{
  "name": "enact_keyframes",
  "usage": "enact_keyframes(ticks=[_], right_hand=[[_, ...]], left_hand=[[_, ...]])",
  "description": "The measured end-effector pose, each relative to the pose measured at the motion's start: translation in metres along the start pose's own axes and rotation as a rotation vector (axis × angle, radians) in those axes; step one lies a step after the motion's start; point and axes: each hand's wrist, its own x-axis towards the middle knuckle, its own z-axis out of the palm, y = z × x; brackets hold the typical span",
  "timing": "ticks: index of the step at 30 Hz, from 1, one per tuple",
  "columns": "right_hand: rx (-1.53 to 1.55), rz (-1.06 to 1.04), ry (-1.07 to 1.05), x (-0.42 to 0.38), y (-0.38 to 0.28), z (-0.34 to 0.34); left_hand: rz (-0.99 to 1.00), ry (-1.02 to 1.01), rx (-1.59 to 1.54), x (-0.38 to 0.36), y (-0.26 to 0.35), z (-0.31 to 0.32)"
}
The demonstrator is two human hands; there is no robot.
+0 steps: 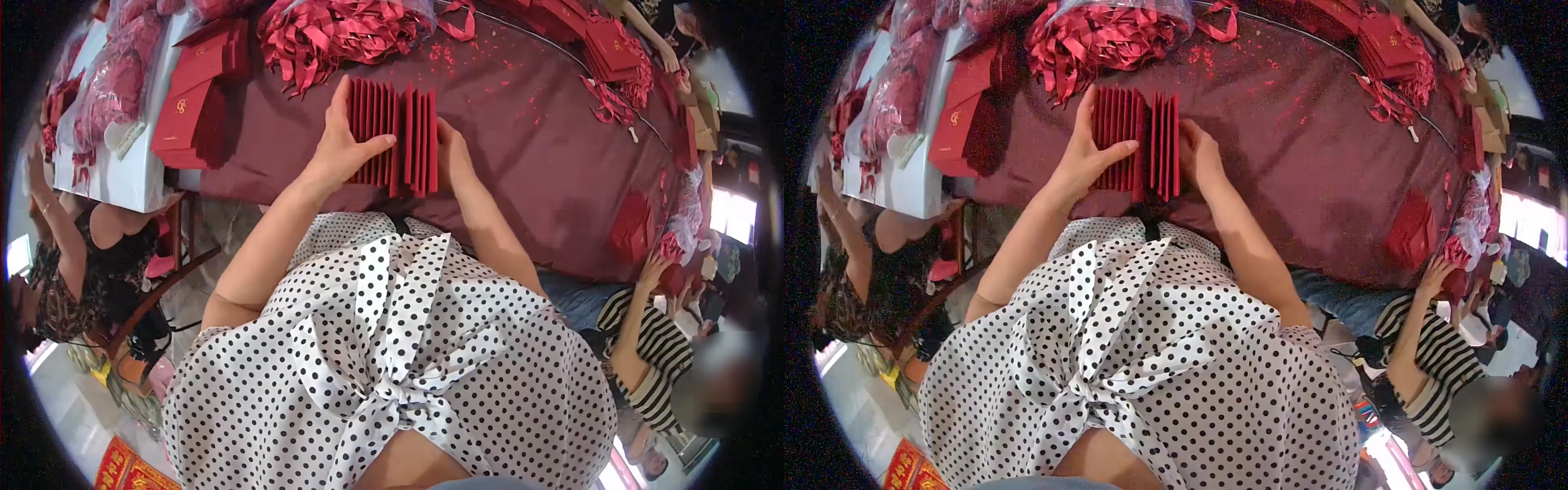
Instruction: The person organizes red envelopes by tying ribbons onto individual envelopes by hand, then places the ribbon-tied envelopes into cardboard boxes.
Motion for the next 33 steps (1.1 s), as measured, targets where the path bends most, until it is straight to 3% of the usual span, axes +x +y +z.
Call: enact_keyframes(ticks=[2,5,8,12,14,17,21,29,32,33], right_hand=[[0.033,0.063,-0.036,-0.006,-0.023,0.003],[0.210,0.131,0.008,-0.010,-0.044,0.005],[-0.074,-0.002,-0.024,-0.021,-0.057,0.011],[-0.174,0.001,0.037,-0.027,-0.080,0.019],[-0.495,-0.087,0.044,-0.019,-0.071,0.018],[-0.453,-0.251,0.137,-0.022,-0.088,0.021],[-0.448,-0.128,0.111,-0.028,-0.103,0.023],[-0.451,-0.357,0.132,-0.026,-0.086,0.026],[-0.477,-0.233,0.080,-0.026,-0.092,0.021],[-0.507,-0.292,0.094,-0.026,-0.091,0.023]], left_hand=[[0.014,-0.047,0.250,0.003,0.003,-0.006],[0.063,0.006,0.226,0.002,-0.002,0.003],[0.060,0.026,0.198,0.000,-0.004,0.008],[0.037,0.006,0.162,0.001,-0.006,0.009],[0.029,-0.014,0.150,0.002,-0.007,0.007],[0.016,-0.001,0.129,0.001,-0.008,0.008],[-0.010,0.018,0.076,-0.001,-0.007,0.008],[0.008,0.021,0.060,0.000,-0.012,0.006],[0.003,0.026,0.062,0.000,-0.014,0.007],[0.002,0.027,0.061,0.000,-0.014,0.007]])
